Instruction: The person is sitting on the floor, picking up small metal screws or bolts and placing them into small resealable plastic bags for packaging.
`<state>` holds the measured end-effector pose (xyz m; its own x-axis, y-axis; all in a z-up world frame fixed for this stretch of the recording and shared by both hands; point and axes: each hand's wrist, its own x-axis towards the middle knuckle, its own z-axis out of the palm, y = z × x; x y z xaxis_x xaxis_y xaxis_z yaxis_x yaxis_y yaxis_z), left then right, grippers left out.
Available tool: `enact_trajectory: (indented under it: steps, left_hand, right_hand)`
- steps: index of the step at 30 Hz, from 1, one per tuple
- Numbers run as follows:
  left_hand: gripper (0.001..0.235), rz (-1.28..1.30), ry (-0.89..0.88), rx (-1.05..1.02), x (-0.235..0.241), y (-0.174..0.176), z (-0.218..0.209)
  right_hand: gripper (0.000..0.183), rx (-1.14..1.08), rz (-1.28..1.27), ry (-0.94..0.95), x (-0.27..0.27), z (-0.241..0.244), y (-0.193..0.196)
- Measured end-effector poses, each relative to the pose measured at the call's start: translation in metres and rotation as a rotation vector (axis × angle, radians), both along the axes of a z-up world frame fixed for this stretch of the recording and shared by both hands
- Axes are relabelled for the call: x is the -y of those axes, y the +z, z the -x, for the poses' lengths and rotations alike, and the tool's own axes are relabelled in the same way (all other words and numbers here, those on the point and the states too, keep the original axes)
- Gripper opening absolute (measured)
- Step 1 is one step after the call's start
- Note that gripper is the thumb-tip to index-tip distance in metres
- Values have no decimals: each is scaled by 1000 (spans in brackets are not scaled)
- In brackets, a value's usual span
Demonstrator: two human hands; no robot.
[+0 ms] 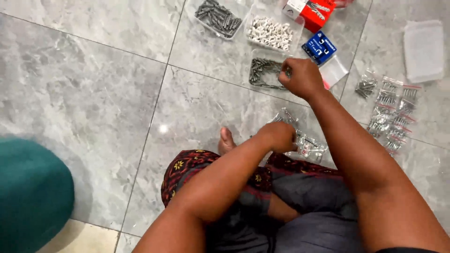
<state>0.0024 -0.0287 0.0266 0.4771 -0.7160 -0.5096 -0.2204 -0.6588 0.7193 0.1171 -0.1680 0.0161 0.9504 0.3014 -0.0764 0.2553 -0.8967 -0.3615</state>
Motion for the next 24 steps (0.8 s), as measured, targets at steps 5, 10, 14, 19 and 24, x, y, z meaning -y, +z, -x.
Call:
enact_trajectory:
  steps: [5, 10, 14, 19, 24]
  left_hand:
    - [36, 118, 325, 79, -5, -10, -10]
    - [38, 769, 594, -332, 4, -19, 5]
    - [29, 774, 600, -390, -4, 17, 41]
    - [22, 757, 727, -294, -14, 34, 104]
    - [19, 717, 883, -158, -27, 13, 156]
  right_hand:
    - [10, -108, -321, -297, 51, 68, 14]
    - [18, -232, -627, -560, 72, 161, 18]
    - [16, -262, -886, -648, 57, 217, 29]
    - [18, -258, -1104, -618, 43, 268, 25]
    - [34, -322, -1286, -389, 31, 315, 34]
